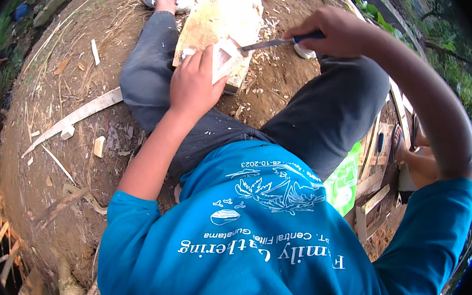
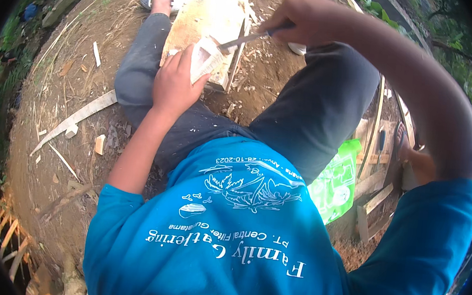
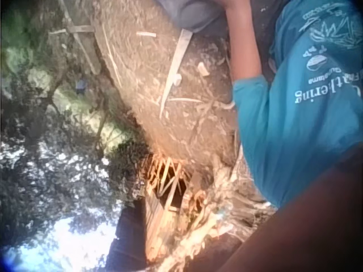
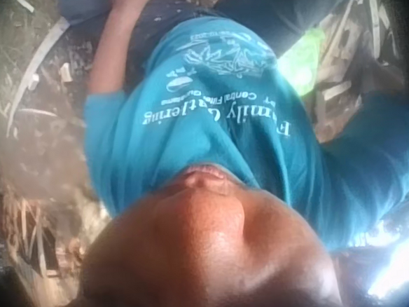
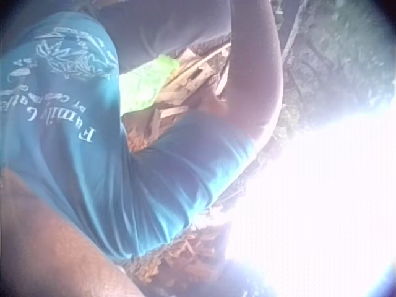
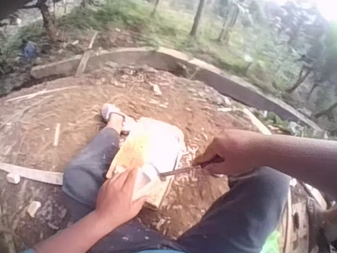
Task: The person carves a piece of wood using a chisel and a hammer, and then uses a knife to refine the shape.
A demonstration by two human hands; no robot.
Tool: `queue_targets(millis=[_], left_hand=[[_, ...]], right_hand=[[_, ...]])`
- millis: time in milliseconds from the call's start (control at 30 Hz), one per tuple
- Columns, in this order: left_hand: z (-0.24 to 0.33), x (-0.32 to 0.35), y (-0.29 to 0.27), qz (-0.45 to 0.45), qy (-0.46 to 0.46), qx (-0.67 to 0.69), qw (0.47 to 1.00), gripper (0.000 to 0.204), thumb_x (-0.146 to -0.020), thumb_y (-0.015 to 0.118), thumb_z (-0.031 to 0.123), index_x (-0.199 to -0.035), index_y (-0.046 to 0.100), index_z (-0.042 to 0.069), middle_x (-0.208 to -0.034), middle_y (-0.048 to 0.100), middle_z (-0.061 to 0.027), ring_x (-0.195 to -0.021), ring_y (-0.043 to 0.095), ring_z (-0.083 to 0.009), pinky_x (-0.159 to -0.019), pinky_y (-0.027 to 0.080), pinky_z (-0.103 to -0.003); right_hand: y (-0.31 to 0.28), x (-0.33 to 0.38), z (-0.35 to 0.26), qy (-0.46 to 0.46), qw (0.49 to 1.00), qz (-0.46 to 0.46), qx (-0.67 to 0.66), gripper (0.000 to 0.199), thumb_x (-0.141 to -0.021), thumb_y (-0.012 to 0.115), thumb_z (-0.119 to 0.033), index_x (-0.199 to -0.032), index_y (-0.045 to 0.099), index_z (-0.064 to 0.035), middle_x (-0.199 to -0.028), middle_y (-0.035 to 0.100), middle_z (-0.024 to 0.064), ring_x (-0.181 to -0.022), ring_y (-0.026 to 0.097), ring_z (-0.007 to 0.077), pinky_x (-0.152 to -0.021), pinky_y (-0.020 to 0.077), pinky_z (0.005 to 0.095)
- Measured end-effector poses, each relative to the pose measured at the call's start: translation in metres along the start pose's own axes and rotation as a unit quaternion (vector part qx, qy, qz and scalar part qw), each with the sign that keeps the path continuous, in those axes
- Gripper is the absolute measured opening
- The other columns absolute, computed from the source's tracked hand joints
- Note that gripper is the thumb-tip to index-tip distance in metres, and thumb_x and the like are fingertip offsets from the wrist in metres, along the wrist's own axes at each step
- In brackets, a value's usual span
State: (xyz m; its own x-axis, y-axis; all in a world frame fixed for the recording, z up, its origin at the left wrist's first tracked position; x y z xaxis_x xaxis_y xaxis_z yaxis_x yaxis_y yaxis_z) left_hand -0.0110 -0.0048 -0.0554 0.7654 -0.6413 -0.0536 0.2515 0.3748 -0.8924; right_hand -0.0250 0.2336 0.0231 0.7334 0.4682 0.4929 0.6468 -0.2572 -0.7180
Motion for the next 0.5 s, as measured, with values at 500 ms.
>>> queue_targets(millis=[500], left_hand=[[-0.012,-0.006,-0.020,-0.022,-0.073,0.061,0.995,0.055,-0.073,0.083,0.031,-0.111,0.055,0.003,-0.108,0.068,-0.0228,-0.103,0.067,-0.0404,-0.086,0.055,-0.047]], right_hand=[[0.006,0.076,-0.070,0.052,0.974,0.178,0.126,0.043,-0.083,0.056,-0.006,-0.122,0.073,-0.0143,-0.085,0.072,0.0170,-0.085,0.070,0.0366,-0.080,0.0555,0.0489]])
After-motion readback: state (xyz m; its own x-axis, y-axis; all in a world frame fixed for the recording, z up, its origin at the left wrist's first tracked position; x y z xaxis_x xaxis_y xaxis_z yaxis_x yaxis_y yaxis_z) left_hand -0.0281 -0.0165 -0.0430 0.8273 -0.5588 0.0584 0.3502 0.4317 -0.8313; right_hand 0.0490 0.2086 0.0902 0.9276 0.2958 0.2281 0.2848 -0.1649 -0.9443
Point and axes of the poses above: each hand's wrist, its own x-axis away from the middle knuckle, its own y-axis out of the palm, z = x × y, the point moved 8 cm from there along -x, towards the middle knuckle
